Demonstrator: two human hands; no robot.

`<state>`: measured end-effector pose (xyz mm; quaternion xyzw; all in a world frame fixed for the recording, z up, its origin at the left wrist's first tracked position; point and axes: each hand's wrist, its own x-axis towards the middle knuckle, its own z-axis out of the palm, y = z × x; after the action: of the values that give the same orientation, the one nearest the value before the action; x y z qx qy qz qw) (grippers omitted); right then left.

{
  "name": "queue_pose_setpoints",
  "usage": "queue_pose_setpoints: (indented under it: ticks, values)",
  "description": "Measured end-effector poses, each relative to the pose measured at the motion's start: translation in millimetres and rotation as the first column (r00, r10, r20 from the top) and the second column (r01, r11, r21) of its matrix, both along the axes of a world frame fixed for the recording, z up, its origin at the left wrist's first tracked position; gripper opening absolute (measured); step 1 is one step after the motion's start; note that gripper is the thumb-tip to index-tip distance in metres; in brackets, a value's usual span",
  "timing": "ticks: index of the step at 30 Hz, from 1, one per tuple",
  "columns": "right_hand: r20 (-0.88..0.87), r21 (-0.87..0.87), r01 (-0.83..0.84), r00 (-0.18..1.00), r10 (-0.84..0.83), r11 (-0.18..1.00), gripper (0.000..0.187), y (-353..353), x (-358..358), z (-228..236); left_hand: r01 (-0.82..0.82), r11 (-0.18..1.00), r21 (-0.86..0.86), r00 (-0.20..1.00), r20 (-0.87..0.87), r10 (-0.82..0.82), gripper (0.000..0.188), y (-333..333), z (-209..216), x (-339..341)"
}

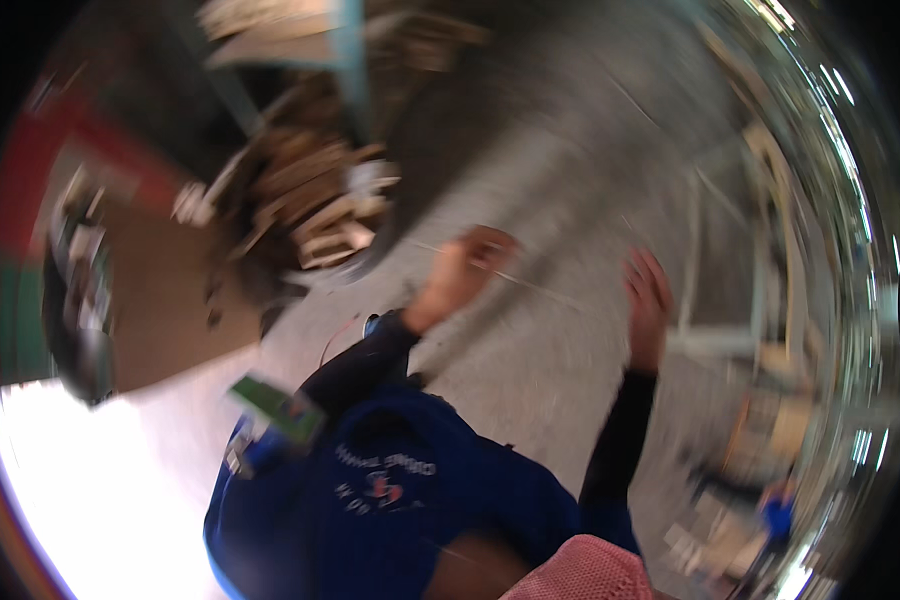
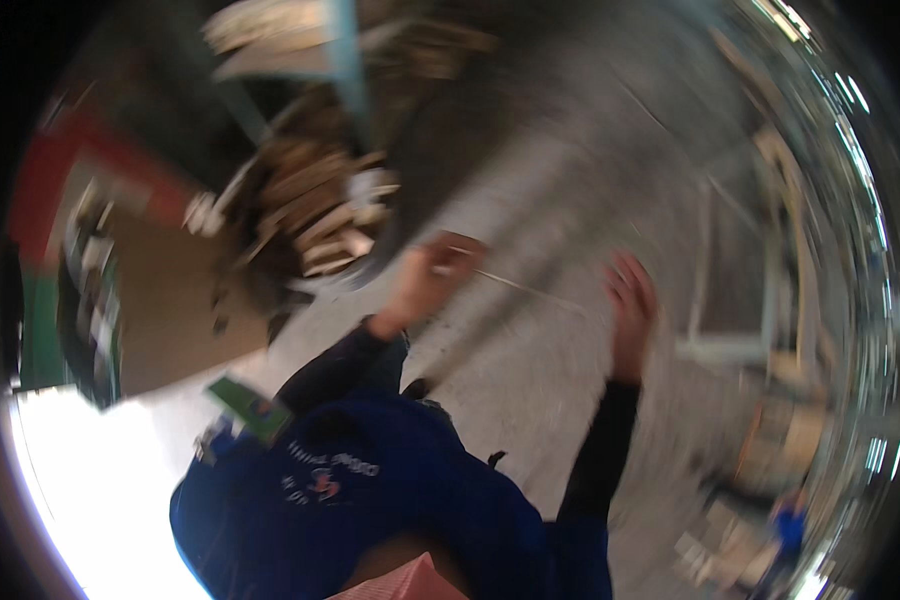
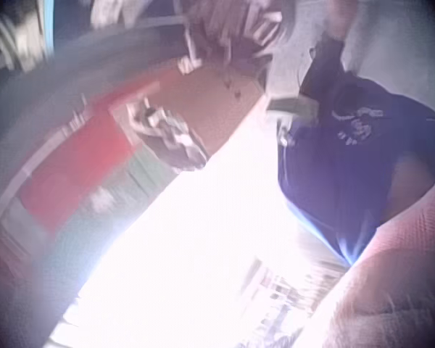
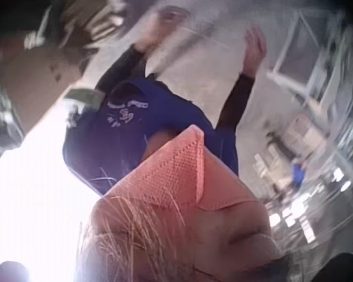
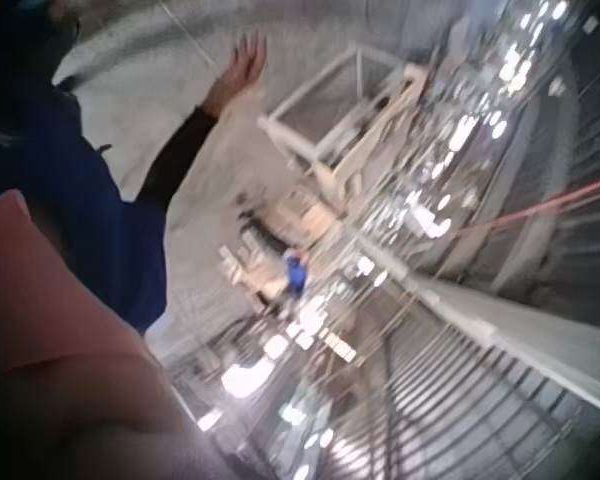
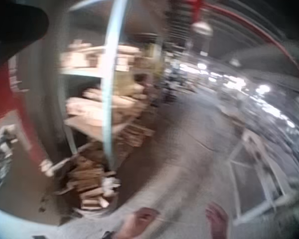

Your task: The person sorts through a large bag of wood scraps and plastic waste, picking out specific items. They walk through a workshop carrying a white cup and a clear plastic cup, placing them on a shelf. The person then returns to the bag to continue sorting and handling the materials.

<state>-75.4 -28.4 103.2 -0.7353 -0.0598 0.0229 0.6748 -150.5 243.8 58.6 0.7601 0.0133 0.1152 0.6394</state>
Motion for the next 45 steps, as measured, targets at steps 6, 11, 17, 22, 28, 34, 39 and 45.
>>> queue_pose_setpoints:
  ticks: [6, 11, 17, 22, 28, 34, 39, 45]
  values:
    - [-0.039, 0.260, 0.159, 0.987, -0.154, 0.952, 0.030, -84.0, 115.2, -22.5, 0.099, 0.990, -0.103, 0.988, -0.110, -0.110, 0.016, -42.8, -54.5, 131.3]
    - [-0.123, 0.176, 0.324, 0.944, -0.306, 0.929, 0.027, -148.5, 249.9, -65.4, 0.071, 0.997, 0.042, 0.950, -0.306, -0.055, 0.019, -48.8, -109.6, 270.0]
    - [-0.340, -0.287, 0.604, 0.661, -0.669, 0.743, 0.033, -271.1, 289.6, -234.6, 0.263, 0.958, 0.114, 0.957, -0.156, -0.244, 0.017, -143.1, -74.3, 502.3]
    - [-0.634, -0.760, -0.545, 0.500, -0.590, 0.355, 0.022, -298.4, 244.4, -322.5, 0.286, 0.899, 0.333, 0.950, 0.024, -0.311, 0.013, -213.4, -54.6, 687.3]
    - [-0.693, -0.709, -0.481, 0.338, -0.637, 0.516, 0.019, -334.2, 377.7, -331.6, 0.373, 0.614, 0.696, 0.926, -0.233, -0.298, 0.017, -259.5, -149.6, 856.5]
    - [-0.140, -0.988, -0.154, 0.916, -0.377, -0.006, 0.026, -468.1, 703.8, -339.8, 0.785, 0.135, 0.604, 0.616, -0.783, -0.083, 0.027, -230.0, -205.9, 974.1]
    - [0.294, -0.873, 0.375, 0.915, -0.277, 0.310, 0.019, -588.0, 1078.2, -285.6, 0.762, 0.360, 0.538, 0.465, -0.842, 0.274, 0.031, -240.6, -231.5, 1080.7]
    - [0.132, -0.765, 0.461, 0.795, -0.592, 0.449, 0.030, -641.5, 1356.6, -266.6, 0.686, 0.551, 0.475, 0.385, -0.880, 0.280, 0.030, -333.6, -253.6, 1319.5]
